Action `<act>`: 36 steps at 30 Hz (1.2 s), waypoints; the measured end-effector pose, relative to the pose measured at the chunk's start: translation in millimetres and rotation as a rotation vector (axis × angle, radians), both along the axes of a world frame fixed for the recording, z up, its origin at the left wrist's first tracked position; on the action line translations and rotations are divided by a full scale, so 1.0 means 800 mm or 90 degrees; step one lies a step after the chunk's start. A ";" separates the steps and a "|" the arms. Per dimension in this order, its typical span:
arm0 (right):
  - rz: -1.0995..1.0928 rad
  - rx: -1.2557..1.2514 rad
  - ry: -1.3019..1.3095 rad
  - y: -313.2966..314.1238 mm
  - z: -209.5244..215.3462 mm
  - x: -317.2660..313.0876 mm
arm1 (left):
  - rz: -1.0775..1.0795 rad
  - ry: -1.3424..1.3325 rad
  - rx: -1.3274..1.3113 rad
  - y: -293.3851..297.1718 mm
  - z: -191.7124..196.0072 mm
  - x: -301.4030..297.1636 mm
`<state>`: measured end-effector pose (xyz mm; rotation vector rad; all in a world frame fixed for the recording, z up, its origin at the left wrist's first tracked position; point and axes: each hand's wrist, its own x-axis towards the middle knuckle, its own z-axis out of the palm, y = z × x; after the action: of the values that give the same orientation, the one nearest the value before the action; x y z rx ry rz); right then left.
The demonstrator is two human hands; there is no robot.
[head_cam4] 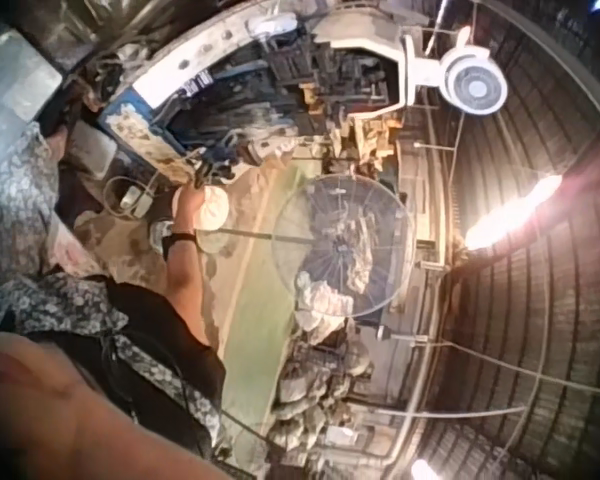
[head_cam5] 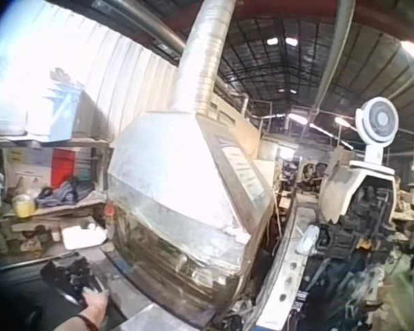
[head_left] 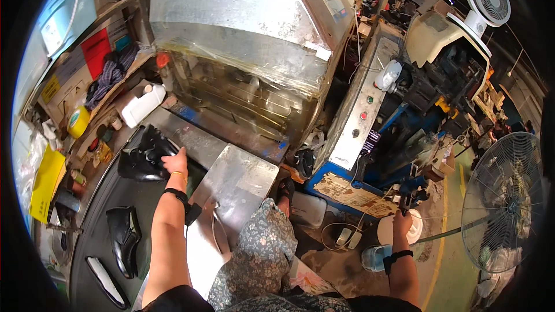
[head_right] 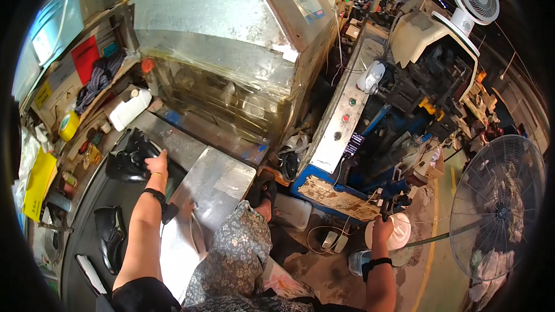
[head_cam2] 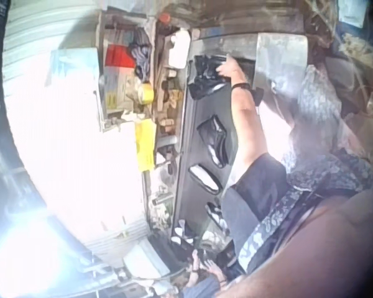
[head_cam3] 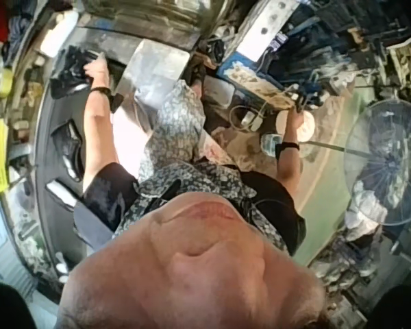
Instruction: Inspecting and preparing shoe components on a production line conveyor belt.
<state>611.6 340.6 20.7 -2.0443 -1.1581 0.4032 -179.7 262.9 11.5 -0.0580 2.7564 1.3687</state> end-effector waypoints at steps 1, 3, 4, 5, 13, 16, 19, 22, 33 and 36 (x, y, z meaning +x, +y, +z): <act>-0.003 -0.010 0.009 -0.001 0.004 -0.003 | 0.034 0.016 -0.070 0.004 -0.001 -0.006; -0.005 -0.006 0.011 -0.003 0.012 -0.010 | -0.028 0.054 -0.023 0.009 -0.009 -0.013; -0.002 -0.007 0.041 -0.004 0.015 -0.013 | -0.025 -0.009 0.055 0.008 -0.014 -0.018; -0.011 -0.014 0.026 -0.004 0.016 -0.015 | -0.021 -0.072 0.131 0.009 -0.017 -0.021; 0.017 -0.041 -0.076 -0.005 0.015 -0.007 | -0.301 -0.528 0.765 -0.163 0.103 -0.024; 0.107 -0.106 -0.339 -0.033 0.052 -0.055 | -0.406 -0.509 0.804 -0.272 0.161 0.088; 0.426 -0.084 0.091 -0.087 0.113 -0.173 | -0.519 -0.382 0.679 -0.344 0.184 0.220; 0.730 -0.071 0.742 -0.167 0.159 -0.308 | -0.531 -0.254 0.651 -0.374 0.165 0.330; 0.755 0.150 0.168 -0.250 0.154 -0.410 | -0.852 0.128 0.180 -0.338 0.203 0.420; 0.802 0.114 0.286 -0.270 0.171 -0.402 | -0.790 0.130 0.203 -0.318 0.219 0.409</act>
<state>290.2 124.6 157.2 -0.7639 -1.9446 1.2040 147.9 8.4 186.9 1.5353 1.8483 1.3150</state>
